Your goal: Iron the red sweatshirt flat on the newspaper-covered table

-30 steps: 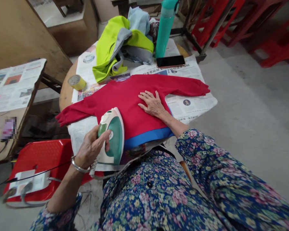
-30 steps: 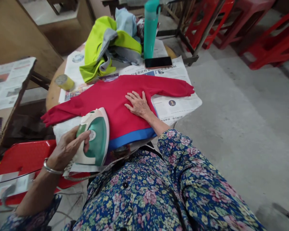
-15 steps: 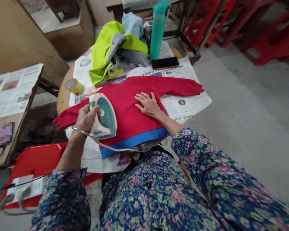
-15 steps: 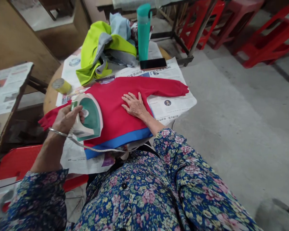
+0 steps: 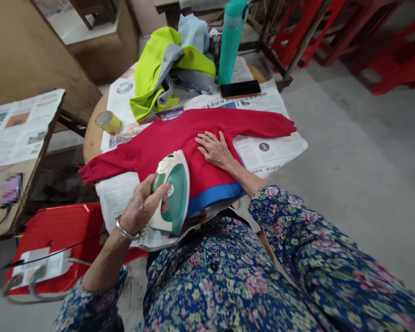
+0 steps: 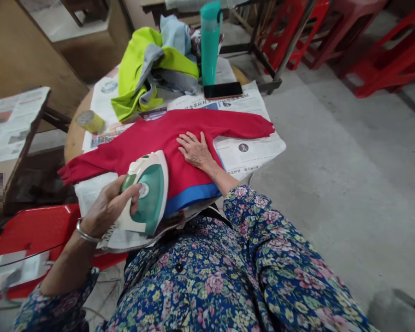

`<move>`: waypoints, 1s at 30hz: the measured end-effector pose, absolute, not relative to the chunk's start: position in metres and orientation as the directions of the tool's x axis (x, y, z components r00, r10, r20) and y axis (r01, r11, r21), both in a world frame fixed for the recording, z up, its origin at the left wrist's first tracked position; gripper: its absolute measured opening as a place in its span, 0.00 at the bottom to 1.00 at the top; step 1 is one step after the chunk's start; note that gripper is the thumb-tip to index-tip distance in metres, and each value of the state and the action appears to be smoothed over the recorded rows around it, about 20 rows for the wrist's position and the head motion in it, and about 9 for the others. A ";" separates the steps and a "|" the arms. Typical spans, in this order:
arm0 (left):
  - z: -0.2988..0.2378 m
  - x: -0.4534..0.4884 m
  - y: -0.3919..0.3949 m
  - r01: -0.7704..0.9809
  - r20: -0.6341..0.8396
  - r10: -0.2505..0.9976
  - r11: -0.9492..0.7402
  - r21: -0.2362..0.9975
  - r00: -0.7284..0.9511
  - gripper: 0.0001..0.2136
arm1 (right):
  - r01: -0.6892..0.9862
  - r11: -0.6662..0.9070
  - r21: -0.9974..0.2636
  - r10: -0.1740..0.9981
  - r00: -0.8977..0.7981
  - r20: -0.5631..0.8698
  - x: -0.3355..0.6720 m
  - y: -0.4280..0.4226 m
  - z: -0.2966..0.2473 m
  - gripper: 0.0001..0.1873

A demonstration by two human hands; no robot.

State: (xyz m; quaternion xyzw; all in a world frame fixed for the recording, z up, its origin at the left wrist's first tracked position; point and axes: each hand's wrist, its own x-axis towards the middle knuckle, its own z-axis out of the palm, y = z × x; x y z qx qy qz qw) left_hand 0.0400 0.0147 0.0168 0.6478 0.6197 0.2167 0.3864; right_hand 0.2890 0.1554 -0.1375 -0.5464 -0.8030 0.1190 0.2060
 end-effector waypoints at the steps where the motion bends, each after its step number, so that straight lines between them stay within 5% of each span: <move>1: 0.017 0.046 0.016 0.627 -0.205 0.967 0.065 0.776 0.154 0.15 | 0.830 0.373 -0.414 0.927 -0.318 0.197 0.289 0.155 -0.138 0.27; 10: -0.002 0.075 0.059 0.459 -0.205 0.968 0.118 0.880 0.144 0.12 | 0.825 0.375 -0.423 0.926 -0.311 0.213 0.292 0.157 -0.144 0.32; 22: 0.005 0.010 0.062 0.435 -0.241 0.951 0.303 0.848 -0.194 0.15 | 0.830 0.363 -0.424 0.931 -0.310 0.191 0.288 0.155 -0.135 0.32; 30: 0.007 0.032 0.028 0.541 -0.231 0.973 0.199 0.817 -0.009 0.17 | 0.819 0.391 -0.419 0.919 -0.330 0.214 0.290 0.155 -0.140 0.32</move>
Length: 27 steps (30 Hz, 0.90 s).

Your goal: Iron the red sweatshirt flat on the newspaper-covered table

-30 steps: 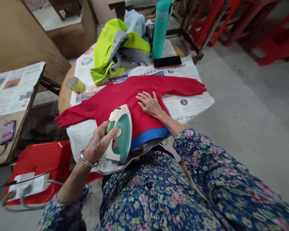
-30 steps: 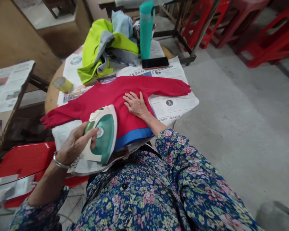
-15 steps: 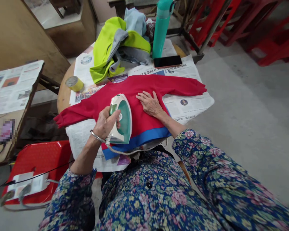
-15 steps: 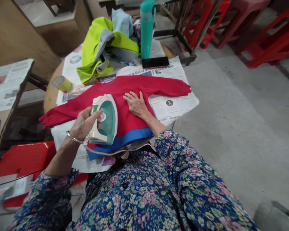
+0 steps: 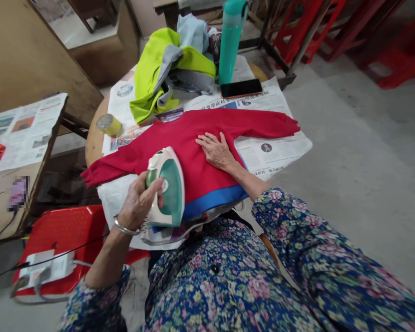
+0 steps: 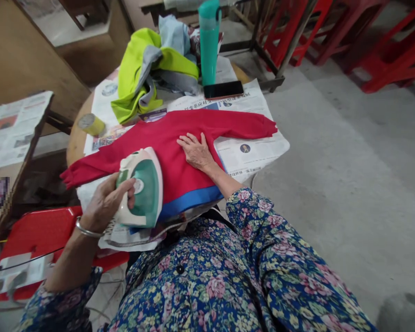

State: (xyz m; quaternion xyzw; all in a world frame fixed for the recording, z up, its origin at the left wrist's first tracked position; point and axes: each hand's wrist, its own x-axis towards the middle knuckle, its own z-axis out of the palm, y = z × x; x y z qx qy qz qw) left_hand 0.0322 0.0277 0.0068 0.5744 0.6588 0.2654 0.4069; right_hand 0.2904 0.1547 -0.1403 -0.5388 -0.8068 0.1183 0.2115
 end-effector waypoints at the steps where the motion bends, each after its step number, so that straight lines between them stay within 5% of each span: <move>1: 0.004 0.040 0.029 0.526 -0.239 0.971 0.191 0.829 0.026 0.17 | 0.822 0.391 -0.415 0.920 -0.330 0.212 0.291 0.155 -0.141 0.32; 8: -0.013 0.070 0.066 0.401 -0.234 0.965 0.167 0.901 0.123 0.16 | 0.837 0.377 -0.398 0.925 -0.321 0.201 0.291 0.152 -0.138 0.32; 20: 0.004 0.008 0.113 0.398 -0.205 0.952 0.283 0.873 -0.227 0.20 | 0.826 0.381 -0.415 0.924 -0.323 0.204 0.288 0.153 -0.133 0.32; 27: 0.009 0.018 0.050 0.589 -0.232 0.973 0.182 0.787 0.010 0.18 | 0.829 0.392 -0.399 0.919 -0.336 0.205 0.288 0.150 -0.132 0.32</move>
